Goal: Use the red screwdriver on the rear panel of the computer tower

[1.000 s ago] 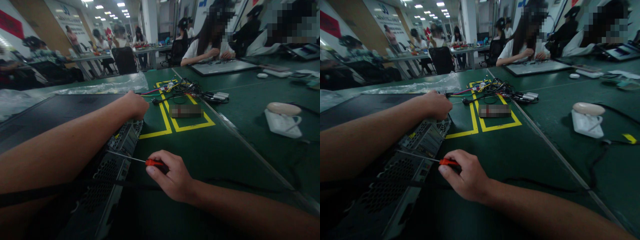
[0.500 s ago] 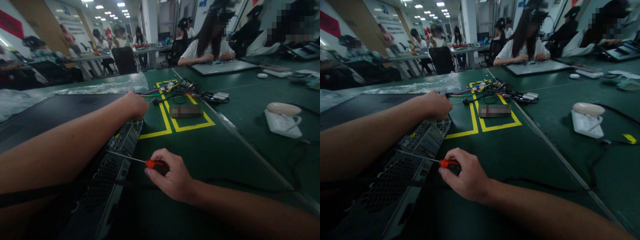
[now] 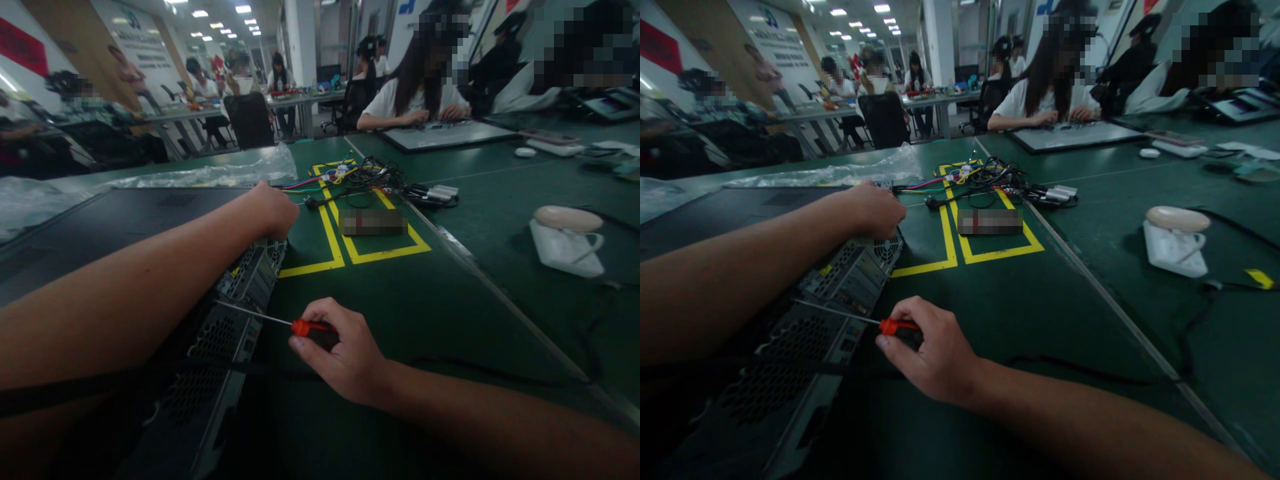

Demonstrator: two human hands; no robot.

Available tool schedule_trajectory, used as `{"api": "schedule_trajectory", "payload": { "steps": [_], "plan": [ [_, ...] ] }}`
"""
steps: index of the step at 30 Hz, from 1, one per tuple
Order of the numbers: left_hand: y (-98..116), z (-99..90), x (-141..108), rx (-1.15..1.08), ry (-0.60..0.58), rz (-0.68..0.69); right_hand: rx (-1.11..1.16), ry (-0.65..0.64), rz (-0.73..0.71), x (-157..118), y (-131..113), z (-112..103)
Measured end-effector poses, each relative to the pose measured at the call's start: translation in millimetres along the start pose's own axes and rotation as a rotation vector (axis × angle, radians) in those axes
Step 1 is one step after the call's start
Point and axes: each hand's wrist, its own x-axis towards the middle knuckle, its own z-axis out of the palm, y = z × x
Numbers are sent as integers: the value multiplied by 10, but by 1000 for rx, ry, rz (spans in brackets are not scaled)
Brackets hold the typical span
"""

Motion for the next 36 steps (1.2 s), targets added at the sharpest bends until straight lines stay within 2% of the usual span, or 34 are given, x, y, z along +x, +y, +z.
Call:
{"api": "schedule_trajectory", "payload": {
  "steps": [11, 18, 26, 32, 36],
  "plan": [
    [-4, 4, 9, -56, 0, -27, 42, 42, -16, -27, 34, 35],
    [1, -5, -3, 27, -8, -29, 94, 11, 128, -25, -20, 53],
    [0, -12, 7, -139, 20, -71, 194, 7, 265, -86, -116, 78],
    [-24, 36, 55, -53, 38, -15, 89, 75, 171, -86, -71, 10],
    [-23, 20, 46, -43, 27, -1, -34, 98, 3, -41, -35, -66]
  ]
}}
